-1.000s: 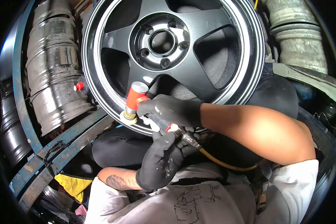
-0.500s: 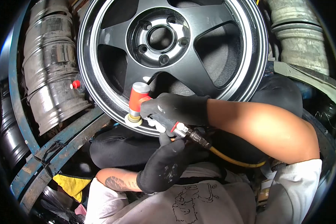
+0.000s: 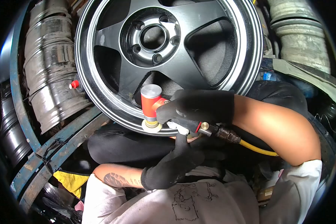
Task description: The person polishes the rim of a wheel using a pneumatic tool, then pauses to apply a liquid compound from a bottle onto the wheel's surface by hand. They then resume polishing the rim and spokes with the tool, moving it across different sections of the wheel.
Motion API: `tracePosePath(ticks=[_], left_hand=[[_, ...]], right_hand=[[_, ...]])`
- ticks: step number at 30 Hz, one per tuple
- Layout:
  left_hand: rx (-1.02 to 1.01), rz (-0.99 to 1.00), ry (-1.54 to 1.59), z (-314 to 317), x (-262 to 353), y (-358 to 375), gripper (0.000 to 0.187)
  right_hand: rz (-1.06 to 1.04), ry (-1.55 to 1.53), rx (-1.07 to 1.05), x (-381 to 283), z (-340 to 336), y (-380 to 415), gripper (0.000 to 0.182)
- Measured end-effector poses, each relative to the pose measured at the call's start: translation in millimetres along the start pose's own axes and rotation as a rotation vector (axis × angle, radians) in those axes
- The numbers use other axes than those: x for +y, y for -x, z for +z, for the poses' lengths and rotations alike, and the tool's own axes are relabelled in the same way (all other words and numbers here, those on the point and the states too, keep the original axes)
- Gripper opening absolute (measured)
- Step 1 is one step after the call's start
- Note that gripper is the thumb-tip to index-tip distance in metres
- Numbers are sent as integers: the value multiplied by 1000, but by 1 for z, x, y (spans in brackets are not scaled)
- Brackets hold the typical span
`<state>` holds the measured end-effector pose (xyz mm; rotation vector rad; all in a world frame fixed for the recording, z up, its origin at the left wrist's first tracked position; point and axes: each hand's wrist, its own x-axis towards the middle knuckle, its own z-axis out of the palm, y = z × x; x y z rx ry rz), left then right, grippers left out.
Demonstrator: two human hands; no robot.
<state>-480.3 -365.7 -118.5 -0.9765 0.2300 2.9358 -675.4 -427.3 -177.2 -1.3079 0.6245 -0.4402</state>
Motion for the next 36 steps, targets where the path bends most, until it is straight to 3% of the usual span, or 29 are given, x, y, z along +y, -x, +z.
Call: tracePosePath(ticks=[3, 5, 6, 8, 9, 10, 11, 12, 14, 17, 18, 22, 24, 27, 30, 32, 36], left_hand=[[88, 126, -784, -9, 2, -4, 57], [301, 460, -758, 0, 15, -3, 65], [338, 599, -1124, -2, 28, 2, 66], [418, 736, -1203, -6, 41, -2, 68], [449, 721, -917, -6, 41, -6, 70], [516, 803, -871, 1, 41, -7, 74], [536, 979, -840, 1, 43, -13, 76], [629, 1022, -1030, 1, 48, -12, 77], [826, 1195, -1435, -9, 64, -11, 78], [848, 1256, -1323, -7, 83, -9, 67], [785, 1308, -1306, -4, 89, -7, 47], [881, 1406, -1522, 4, 97, -6, 23], [869, 1433, -1584, 3, 98, -4, 22], [859, 1456, -1599, 6, 97, -1, 21], [864, 1436, -1600, 12, 96, 3, 20], [864, 1425, -1601, 12, 95, 4, 20], [817, 1446, -1583, 6, 94, 0, 19]], right_hand=[[13, -163, 127, 0, 5, 5, 25], [-241, -155, 213, 17, 3, 1, 29], [-365, -49, 331, 17, -1, 3, 31], [-481, 70, 535, -2, -8, -2, 36], [-419, -22, 591, -16, -11, -2, 35], [-362, -120, 648, -31, -13, -3, 35], [-107, -613, 575, -55, -13, -6, 36], [-94, -807, 638, -70, -10, -12, 35], [-210, -749, 713, -69, -10, -17, 33], [-312, -869, 723, -81, -11, -24, 32], [-342, -885, 729, -79, -10, -27, 32], [-373, -828, 855, -81, -8, -32, 31], [-359, -880, 843, -80, -8, -33, 33], [-302, -707, 935, -87, 2, -30, 35], [-324, -824, 917, -91, 3, -30, 39], [-267, -687, 952, -93, 5, -29, 38], [-348, -568, 919, -74, 4, -30, 39]])
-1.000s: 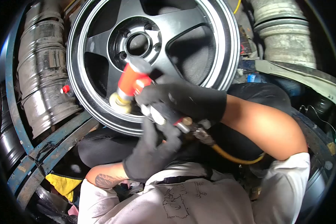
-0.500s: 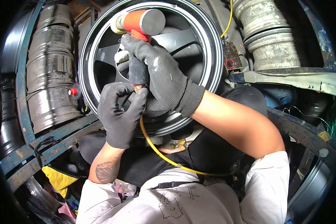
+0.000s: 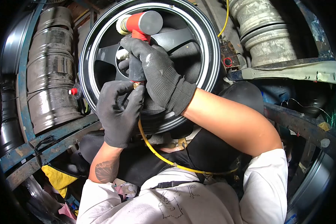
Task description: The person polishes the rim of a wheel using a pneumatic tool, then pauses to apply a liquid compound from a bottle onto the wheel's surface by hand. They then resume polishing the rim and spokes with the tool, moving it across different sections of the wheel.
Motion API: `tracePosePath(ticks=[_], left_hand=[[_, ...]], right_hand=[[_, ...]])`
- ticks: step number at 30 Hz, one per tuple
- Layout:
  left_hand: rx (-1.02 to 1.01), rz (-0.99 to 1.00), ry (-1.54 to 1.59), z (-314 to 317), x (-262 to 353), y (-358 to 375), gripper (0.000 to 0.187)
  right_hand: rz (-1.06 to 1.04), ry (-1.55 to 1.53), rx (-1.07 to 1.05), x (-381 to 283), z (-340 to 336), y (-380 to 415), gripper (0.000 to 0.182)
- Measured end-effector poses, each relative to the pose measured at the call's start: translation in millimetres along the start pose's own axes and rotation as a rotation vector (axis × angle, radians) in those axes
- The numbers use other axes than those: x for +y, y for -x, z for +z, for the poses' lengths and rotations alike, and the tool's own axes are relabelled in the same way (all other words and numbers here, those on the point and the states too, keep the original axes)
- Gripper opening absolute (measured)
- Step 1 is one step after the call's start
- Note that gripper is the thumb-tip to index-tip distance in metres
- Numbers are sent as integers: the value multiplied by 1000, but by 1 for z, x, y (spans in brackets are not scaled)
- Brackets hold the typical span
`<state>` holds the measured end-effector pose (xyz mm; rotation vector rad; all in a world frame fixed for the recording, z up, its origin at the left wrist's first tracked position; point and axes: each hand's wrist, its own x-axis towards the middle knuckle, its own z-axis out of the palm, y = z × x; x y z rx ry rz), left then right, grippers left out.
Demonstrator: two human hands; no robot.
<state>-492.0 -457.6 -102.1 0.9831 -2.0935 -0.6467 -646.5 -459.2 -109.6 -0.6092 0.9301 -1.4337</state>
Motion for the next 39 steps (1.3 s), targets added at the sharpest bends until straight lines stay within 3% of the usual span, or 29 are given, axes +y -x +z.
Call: tracePosePath(ticks=[3, 6, 8, 10, 12, 16, 22, 28, 30, 34, 35, 37, 39], left_hand=[[-1, 6, 20, 4, -5, 2, 18], [-29, -78, 45, 7, -9, 2, 18], [-45, -125, 77, 11, -15, -1, 17], [-55, -146, 115, 15, -22, -2, 16], [-25, -128, 108, 21, -24, -2, 16], [-29, -134, 108, 22, -22, -3, 17], [-4, -155, 141, 23, -16, -4, 16], [-28, -168, 123, 25, -18, 3, 15], [-17, -183, 141, 27, -20, 9, 16], [-35, -98, 153, 23, -18, 15, 17], [-43, 49, 52, 20, -19, 13, 17], [-360, 343, -138, -1, -10, 8, 18], [-357, 353, 18, 2, -7, 25, 18]], right_hand=[[-14, 113, 52, 5, -2, -1, 41], [187, -90, 117, 2, -4, -10, 39], [-140, 216, 71, 19, -10, -12, 35], [-148, 241, 107, 22, -10, -15, 34], [162, -7, 224, 9, -4, -21, 35], [105, 102, 293, 6, 3, -25, 40], [63, 418, 247, 3, -1, -26, 54], [9, 470, 233, 20, -2, -29, 53], [86, 464, 190, 17, -4, -27, 57], [237, 317, 85, 7, 1, -17, 45], [301, 316, 45, 3, 1, -15, 42], [455, 256, -86, -6, 3, -9, 41], [574, 291, -156, -7, -1, -6, 41]])
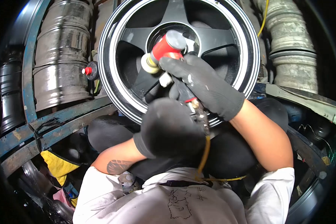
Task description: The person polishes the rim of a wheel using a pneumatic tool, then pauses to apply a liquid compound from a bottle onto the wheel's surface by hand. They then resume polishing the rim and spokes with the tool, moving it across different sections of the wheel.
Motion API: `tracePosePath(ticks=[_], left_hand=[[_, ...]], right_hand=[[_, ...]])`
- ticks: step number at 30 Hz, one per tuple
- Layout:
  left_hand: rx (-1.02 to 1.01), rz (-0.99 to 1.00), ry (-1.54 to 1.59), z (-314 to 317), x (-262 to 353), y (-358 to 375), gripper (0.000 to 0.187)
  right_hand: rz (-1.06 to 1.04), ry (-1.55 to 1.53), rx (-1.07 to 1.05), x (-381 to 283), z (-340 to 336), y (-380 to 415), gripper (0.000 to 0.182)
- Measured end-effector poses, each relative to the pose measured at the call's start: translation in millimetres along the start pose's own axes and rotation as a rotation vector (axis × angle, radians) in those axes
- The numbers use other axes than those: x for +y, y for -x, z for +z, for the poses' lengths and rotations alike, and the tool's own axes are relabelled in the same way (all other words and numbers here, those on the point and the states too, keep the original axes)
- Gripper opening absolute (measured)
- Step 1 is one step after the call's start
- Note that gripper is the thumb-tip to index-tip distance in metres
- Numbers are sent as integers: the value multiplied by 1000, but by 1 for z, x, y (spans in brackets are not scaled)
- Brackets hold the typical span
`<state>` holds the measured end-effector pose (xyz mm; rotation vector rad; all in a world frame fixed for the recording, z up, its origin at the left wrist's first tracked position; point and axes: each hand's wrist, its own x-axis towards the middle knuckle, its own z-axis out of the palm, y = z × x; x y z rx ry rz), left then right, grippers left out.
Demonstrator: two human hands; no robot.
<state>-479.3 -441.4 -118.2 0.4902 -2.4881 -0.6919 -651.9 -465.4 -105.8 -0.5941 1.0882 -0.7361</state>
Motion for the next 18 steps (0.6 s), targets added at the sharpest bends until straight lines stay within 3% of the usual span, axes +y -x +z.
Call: tracePosePath(ticks=[1, 2, 4, 8, 10, 12, 15, 18], left_hand=[[40, 12, 60, 8, 5, 8, 19], [80, 26, 119, 13, 11, 11, 22], [163, 218, 82, 14, 15, 10, 23], [143, 23, -88, 21, 20, 8, 27], [106, -9, -23, 24, 13, 4, 31], [-48, -172, 71, 20, 15, -4, 32], [-20, -168, -1, 30, 4, 4, 42], [-68, -157, 114, 17, -3, -6, 29]], right_hand=[[-96, 3, -24, 11, 0, -6, 40], [42, -31, -143, 10, -6, -3, 36], [-89, 55, -120, 33, -1, -14, 32], [-237, 367, -374, 69, 0, -21, 29], [-302, 484, -400, 83, 7, -16, 29], [-317, 533, -412, 93, 15, -11, 29], [-315, 561, -423, 98, 20, -6, 29], [-312, 554, -438, 100, 23, -5, 29]])
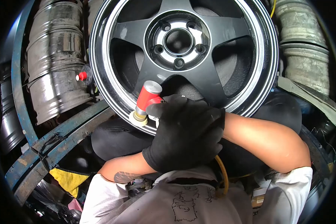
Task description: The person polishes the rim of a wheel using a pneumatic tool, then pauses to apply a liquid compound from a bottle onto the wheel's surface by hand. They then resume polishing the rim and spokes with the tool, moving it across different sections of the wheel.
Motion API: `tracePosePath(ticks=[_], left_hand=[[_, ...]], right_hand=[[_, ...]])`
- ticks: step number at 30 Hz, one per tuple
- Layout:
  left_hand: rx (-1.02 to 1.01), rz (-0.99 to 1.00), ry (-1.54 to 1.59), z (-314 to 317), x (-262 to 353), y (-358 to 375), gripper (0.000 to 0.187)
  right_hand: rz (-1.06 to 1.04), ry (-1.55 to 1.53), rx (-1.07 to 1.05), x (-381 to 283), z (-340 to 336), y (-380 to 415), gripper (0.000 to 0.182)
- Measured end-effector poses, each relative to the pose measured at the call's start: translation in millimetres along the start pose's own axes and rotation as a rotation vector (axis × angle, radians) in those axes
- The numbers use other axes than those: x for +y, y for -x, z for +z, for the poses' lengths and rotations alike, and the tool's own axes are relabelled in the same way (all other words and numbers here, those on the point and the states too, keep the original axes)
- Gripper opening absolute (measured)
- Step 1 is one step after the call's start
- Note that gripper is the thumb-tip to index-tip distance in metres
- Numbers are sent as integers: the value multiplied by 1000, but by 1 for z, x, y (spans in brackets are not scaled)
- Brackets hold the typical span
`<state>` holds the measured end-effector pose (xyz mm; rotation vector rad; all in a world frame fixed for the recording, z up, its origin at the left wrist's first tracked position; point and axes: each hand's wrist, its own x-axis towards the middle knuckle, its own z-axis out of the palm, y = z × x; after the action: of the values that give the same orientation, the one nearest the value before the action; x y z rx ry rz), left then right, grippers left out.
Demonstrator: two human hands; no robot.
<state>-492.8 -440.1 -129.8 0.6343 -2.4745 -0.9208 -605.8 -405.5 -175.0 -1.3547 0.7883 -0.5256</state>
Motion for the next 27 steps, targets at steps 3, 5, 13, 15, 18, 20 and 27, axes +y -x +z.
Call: tracePosePath(ticks=[3, 5, 13, 15, 18, 20, 27], left_hand=[[96, -12, 32, 3, -7, 5, 35], [-48, -52, -39, -2, -9, 1, 32], [-45, -71, 50, -13, -14, 1, 27], [-7, -60, 47, -15, -13, 2, 28], [-11, -116, -31, 7, -16, 8, 28], [-65, -61, -12, -2, -12, 0, 24], [28, 9, -91, 19, 4, 14, 32]], right_hand=[[4, -6, -10, 2, -1, -2, 29], [3, -18, -12, 3, -3, -4, 29], [19, -50, -48, 4, -7, -9, 30], [24, -53, -51, 4, -5, -8, 30], [29, -46, -62, 3, -2, -4, 30], [30, -47, -67, 3, 1, -3, 31], [72, -72, -113, 6, -14, 5, 31]])
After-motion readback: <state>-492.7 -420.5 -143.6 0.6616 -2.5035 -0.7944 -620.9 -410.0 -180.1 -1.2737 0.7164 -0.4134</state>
